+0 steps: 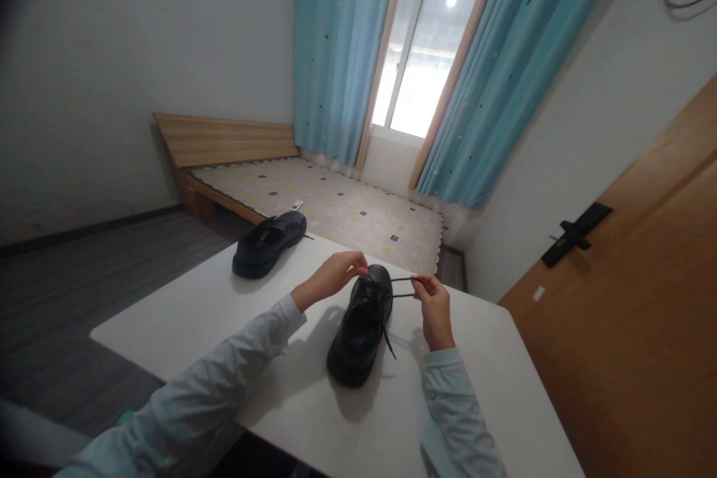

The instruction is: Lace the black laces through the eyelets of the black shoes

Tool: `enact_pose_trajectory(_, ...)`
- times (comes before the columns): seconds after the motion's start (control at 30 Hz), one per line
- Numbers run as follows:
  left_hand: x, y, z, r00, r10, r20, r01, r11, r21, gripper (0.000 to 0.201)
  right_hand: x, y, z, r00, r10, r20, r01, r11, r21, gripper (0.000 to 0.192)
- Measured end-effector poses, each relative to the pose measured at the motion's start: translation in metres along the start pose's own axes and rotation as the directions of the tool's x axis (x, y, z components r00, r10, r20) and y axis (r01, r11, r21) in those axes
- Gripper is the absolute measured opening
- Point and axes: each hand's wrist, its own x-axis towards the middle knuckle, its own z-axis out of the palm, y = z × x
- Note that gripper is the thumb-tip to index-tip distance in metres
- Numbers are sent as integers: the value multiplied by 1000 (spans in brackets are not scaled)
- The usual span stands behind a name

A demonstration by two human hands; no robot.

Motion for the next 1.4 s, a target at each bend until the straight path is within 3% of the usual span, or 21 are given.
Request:
enact_pose_trajectory(0.13,1,-4,-4,1000,-1,-29,-1,998,-66,8,0,-3,-4,983,63,173,-108,958,265,12)
enact_pose_trajectory(0.3,4,-17,-3,995,-32,-92,11,975,-224,9,-1,-6,-8,929,144,340,-289,857,426,14)
enact_pose_trajectory(0.53,3,-43,12,983,-72,-168,-14,888,-459,12,-9,-7,-4,920,171,351,-238,959,156,24)
enact_pose_trajectory(0.67,5,-57,15,964,-170,-203,-16,728,-685,15,-8,-6,-4,938,138,318,-214,952,220,20)
enact_pose_trajectory(0.8,4,-61,12,942,-246,-229,-35,607,-794,21,-3,-3,-11,935,216,283,-285,930,231,15)
enact_pose_trajectory(0.97,0,-57,10,921,-332,-205,-45,430,-902,25,-1,-1,-19,882,323,344,-373,923,90,19)
enact_pose_trajectory(1.23,2,-60,2,864,-479,-153,-154,37,-987,24,-8,8,-10,820,315,478,-334,941,-46,21)
enact_pose_trajectory(1.4,2,-60,-5,845,-522,-116,-221,-144,-965,13,-12,11,-1,829,299,472,-316,948,-46,24)
